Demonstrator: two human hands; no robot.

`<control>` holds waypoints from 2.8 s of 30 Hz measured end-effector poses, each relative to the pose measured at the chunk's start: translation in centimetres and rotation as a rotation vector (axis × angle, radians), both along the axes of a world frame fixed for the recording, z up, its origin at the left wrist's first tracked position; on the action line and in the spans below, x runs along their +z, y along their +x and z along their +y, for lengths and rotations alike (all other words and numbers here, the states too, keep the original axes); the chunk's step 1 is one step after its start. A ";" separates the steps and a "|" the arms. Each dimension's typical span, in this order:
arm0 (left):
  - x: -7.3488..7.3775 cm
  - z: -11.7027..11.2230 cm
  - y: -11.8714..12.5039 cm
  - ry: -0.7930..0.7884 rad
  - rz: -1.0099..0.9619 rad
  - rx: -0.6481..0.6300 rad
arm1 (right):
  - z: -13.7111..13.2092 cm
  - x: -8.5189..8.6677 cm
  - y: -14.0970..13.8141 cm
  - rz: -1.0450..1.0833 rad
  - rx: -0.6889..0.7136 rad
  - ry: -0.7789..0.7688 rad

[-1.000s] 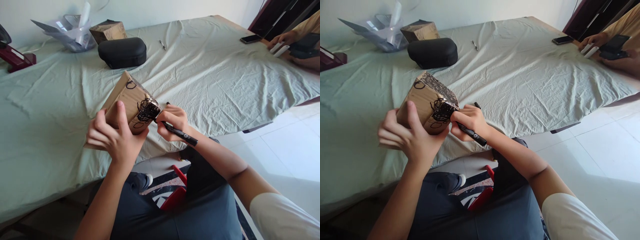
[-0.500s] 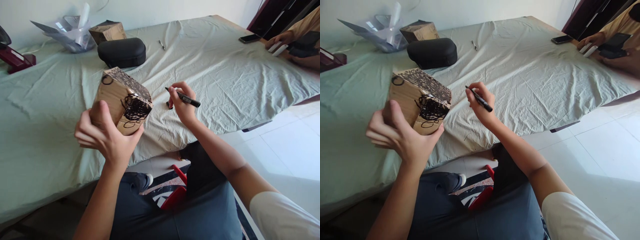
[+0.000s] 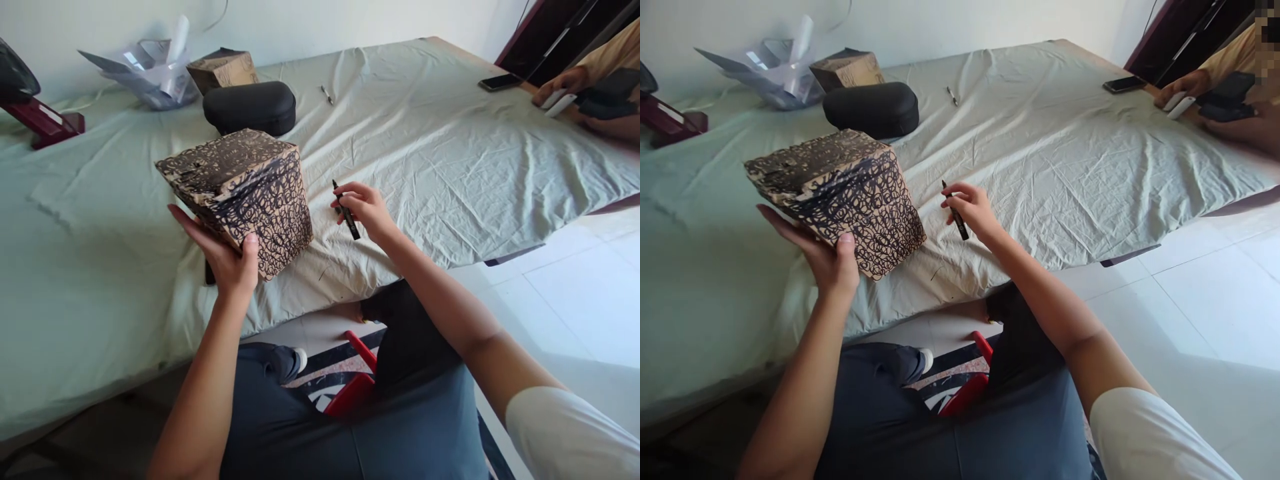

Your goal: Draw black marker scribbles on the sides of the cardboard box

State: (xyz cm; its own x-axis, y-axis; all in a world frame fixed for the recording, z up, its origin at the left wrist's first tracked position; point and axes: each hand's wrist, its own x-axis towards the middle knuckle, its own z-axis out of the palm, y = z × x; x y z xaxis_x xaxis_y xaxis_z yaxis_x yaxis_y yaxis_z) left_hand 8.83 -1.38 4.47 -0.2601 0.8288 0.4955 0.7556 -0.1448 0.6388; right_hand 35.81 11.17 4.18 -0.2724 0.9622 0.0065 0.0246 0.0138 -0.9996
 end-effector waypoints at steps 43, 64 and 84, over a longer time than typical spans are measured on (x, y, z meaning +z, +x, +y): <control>-6.3 2.8 -3.8 0.200 -0.085 0.060 | 1.2 -2.4 0.6 -1.189 0.092 0.289; -5.8 2.4 -3.1 0.245 -0.078 0.018 | 2.9 -4.9 -1.7 -0.015 -0.221 0.406; -6.8 2.9 -3.6 0.181 -0.070 0.040 | 1.6 -1.7 -0.3 0.080 -0.218 0.353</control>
State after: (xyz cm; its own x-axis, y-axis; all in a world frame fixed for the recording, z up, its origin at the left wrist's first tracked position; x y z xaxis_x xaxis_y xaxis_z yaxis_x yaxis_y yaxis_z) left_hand 5.22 1.53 -2.35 -0.3304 0.7162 0.6148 0.7176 -0.2324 0.6565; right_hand 35.50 12.81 2.43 -0.0478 0.9320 0.3594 -0.0127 0.3592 -0.9332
